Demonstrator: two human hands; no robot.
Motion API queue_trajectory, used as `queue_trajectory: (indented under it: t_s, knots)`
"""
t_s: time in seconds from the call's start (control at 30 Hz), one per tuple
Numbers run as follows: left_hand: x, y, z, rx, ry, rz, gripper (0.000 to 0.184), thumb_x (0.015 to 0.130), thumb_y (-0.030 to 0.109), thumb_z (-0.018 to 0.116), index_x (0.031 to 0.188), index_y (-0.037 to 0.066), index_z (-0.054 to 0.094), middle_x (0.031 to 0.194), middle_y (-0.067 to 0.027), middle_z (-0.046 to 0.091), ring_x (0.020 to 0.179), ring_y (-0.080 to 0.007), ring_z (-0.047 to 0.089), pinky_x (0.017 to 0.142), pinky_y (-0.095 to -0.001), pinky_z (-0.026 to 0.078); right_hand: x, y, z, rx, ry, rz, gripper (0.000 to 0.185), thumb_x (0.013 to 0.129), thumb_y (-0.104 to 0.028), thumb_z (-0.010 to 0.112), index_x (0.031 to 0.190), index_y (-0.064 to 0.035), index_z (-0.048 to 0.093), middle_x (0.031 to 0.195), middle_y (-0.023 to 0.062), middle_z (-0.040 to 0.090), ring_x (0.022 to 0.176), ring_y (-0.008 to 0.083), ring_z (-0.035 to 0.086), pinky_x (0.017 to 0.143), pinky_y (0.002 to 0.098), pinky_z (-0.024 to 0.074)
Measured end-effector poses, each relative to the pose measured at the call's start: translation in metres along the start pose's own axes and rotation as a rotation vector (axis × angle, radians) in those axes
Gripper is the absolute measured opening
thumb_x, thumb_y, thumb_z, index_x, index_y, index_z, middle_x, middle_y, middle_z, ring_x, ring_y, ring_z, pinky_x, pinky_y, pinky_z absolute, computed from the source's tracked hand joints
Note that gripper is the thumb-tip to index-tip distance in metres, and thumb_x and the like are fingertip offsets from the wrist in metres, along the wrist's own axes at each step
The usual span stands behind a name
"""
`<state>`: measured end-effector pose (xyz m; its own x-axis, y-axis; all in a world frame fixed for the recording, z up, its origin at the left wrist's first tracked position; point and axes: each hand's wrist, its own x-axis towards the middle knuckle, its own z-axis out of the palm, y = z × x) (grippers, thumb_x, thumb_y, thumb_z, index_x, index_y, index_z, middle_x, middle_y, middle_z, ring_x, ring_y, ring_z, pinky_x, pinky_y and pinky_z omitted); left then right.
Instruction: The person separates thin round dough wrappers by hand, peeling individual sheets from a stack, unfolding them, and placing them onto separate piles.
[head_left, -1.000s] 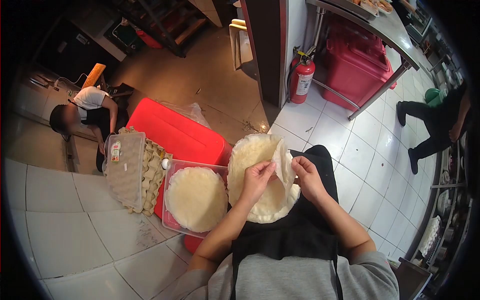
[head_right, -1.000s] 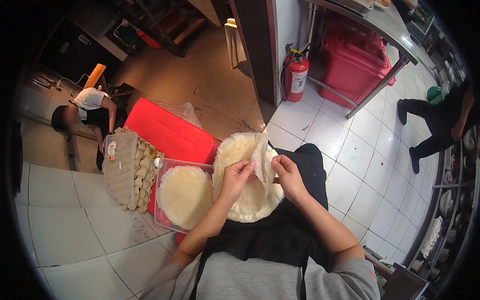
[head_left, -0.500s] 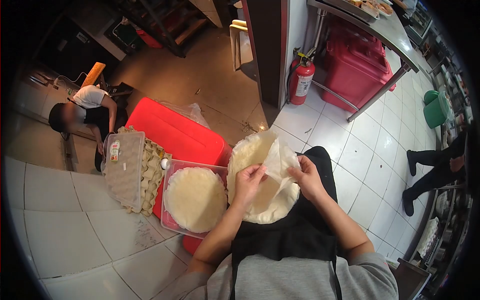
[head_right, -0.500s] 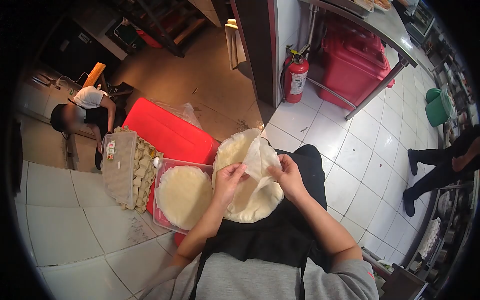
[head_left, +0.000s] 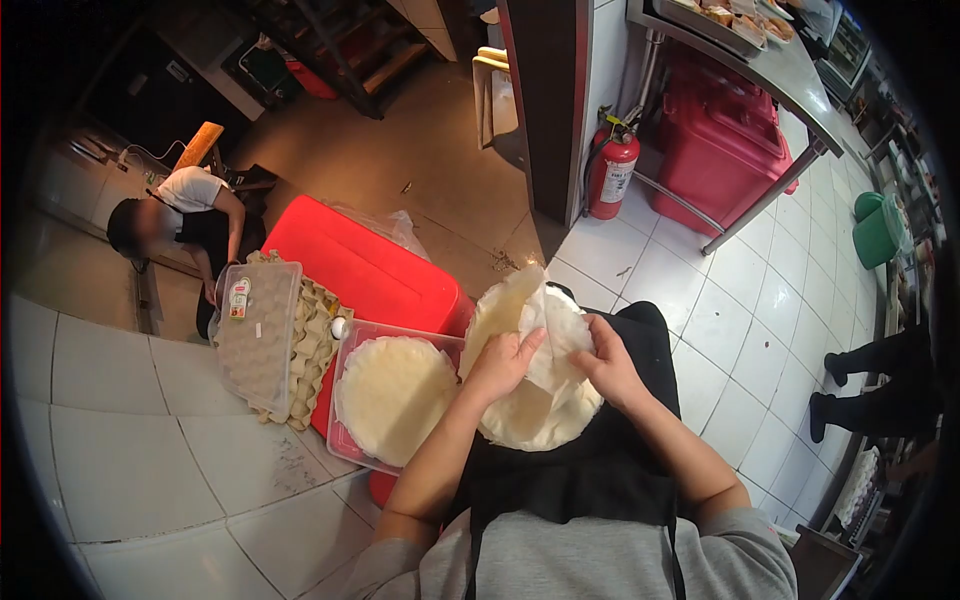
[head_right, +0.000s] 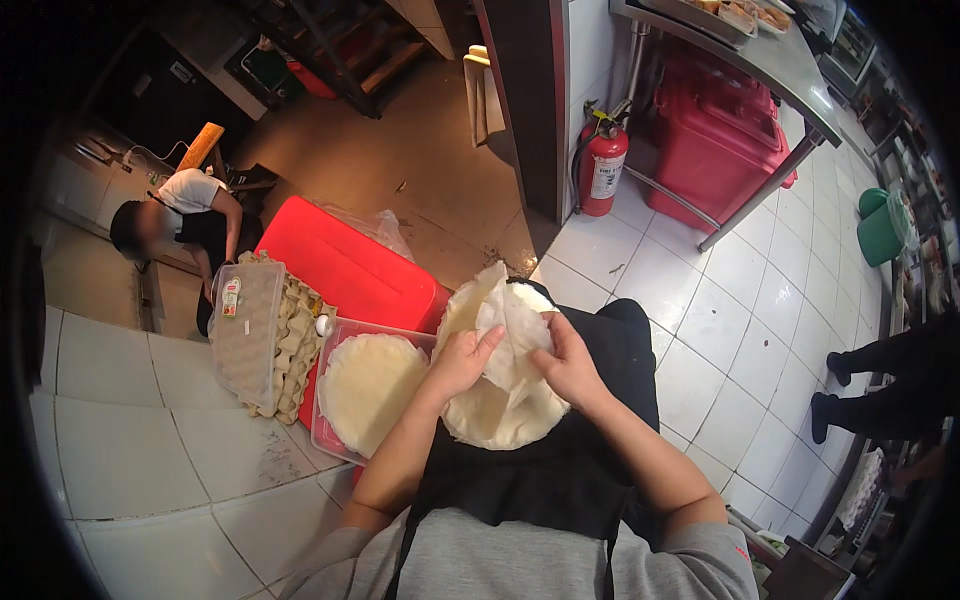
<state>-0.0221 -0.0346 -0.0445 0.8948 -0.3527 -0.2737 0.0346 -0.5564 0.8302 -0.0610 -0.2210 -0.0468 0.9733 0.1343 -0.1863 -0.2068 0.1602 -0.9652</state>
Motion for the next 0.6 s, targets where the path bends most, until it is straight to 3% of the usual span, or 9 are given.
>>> queue_trajectory:
  t_s: [0.17,0.3,0.47,0.6]
  knots:
    - [-0.009,-0.020,-0.011,0.178,0.144,-0.003,0.057,0.095,0.046,0.045,0.078,-0.006,0.062,0.075,-0.0260,0.062,0.077,-0.0429,0.061,0.070,-0.0462,0.046,0.003,0.004,-0.011,-0.106,0.020,0.096,0.034,0.079,0.005,0.052,0.112,-0.0003,0.051,0.098,0.0046,0.058,0.088,0.0110,0.055,0.077,0.0236,0.0441]
    - [-0.017,-0.023,-0.016,0.157,0.218,-0.077,0.055,0.095,0.045,0.045,0.086,-0.005,0.064,0.082,-0.0253,0.064,0.084,-0.0424,0.061,0.075,-0.0461,0.047,0.004,0.004,-0.016,-0.190,0.038,0.166,0.026,0.079,0.004,0.053,0.104,0.0015,0.061,0.090,0.0033,0.057,0.083,0.0107,0.054,0.072,0.0236,0.0441]
    - [-0.017,-0.043,-0.015,0.090,0.246,-0.112,0.045,0.093,0.039,0.051,0.095,-0.004,0.064,0.087,-0.0256,0.065,0.087,-0.0399,0.063,0.080,-0.0442,0.048,0.004,0.004,-0.013,-0.450,-0.036,-0.075,0.022,0.078,0.005,0.053,0.094,0.0005,0.067,0.080,0.0025,0.050,0.076,0.0123,0.052,0.067,0.0257,0.0437]
    - [-0.003,-0.028,-0.015,-0.025,0.378,0.201,0.032,0.088,0.028,0.059,0.101,-0.001,0.062,0.082,-0.0235,0.064,0.084,-0.0339,0.065,0.078,-0.0403,0.049,0.000,-0.011,0.007,-0.583,-0.189,-0.293,0.022,0.073,0.006,0.050,0.087,0.0006,0.066,0.075,0.0092,0.046,0.069,0.0213,0.050,0.064,0.0324,0.0430]
